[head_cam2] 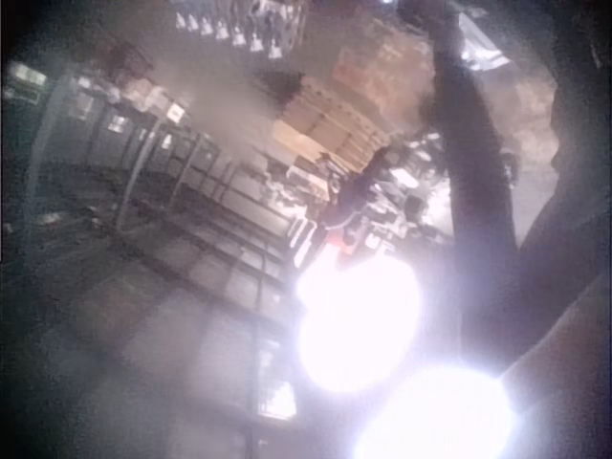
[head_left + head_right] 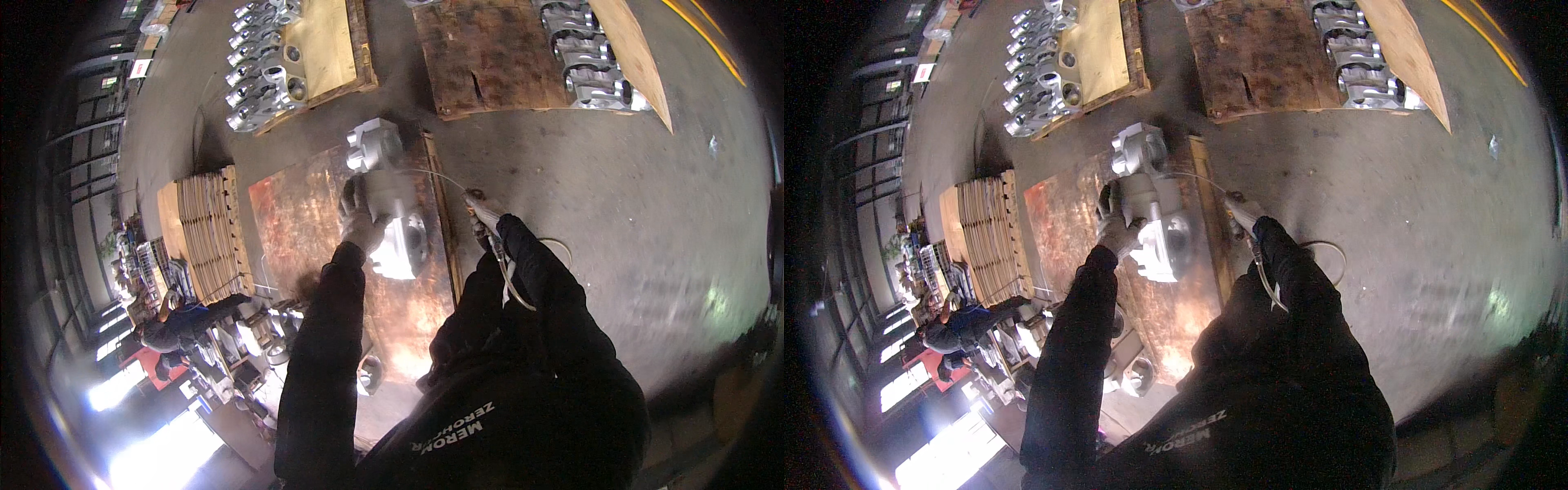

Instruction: The person uses a handheld spray nozzle to clean several silver metal parts on a wooden workbench. They pick up each part, spray it thoroughly, rotate it to cover all sides, and place it back on the bench. The person repeats this process for multiple parts throughout the clip.

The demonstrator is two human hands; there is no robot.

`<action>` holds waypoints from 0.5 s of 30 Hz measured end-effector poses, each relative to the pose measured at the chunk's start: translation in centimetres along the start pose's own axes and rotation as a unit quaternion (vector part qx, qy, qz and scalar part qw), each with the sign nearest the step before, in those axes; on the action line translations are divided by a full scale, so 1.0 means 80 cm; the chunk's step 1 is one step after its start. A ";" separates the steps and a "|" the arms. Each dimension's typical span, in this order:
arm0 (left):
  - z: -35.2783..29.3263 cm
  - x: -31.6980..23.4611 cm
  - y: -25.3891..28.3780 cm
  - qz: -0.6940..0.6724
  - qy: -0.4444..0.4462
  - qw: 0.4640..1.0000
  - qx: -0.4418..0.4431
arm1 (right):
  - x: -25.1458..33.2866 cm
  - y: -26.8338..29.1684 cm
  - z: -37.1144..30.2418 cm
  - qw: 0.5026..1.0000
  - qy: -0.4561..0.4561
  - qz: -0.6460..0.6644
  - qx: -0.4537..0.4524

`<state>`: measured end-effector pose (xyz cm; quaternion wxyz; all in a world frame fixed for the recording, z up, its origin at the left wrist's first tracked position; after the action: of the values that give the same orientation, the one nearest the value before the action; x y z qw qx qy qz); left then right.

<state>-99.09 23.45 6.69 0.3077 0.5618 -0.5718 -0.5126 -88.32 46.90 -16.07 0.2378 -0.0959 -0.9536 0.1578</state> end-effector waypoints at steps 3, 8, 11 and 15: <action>0.004 -0.021 0.007 -0.033 0.006 0.999 0.027 | 0.001 0.008 0.041 0.998 0.018 -0.047 0.047; 0.006 -0.017 0.004 0.027 0.002 0.998 0.053 | -0.003 0.037 0.073 0.987 -0.002 -0.128 0.093; 0.013 -0.030 0.009 0.053 0.047 0.994 0.083 | 0.006 0.059 0.074 0.986 0.028 -0.159 0.037; 0.001 -0.027 0.009 -0.020 0.084 0.988 0.129 | 0.044 0.076 0.002 0.956 0.160 -0.215 -0.122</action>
<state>-98.98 25.44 7.86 0.2694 0.6489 -0.5940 -0.3918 -90.77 53.42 -16.79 0.4022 0.0592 -0.9131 -0.0325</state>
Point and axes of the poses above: each hand's wrist, its own z-axis towards the middle knuckle, its own y-axis out of the back of the hand, x = y × z, the point moved 8 cm from there along z, towards the middle knuckle, and after that the axes turned 1 degree about -z, right-handed, at the moved point
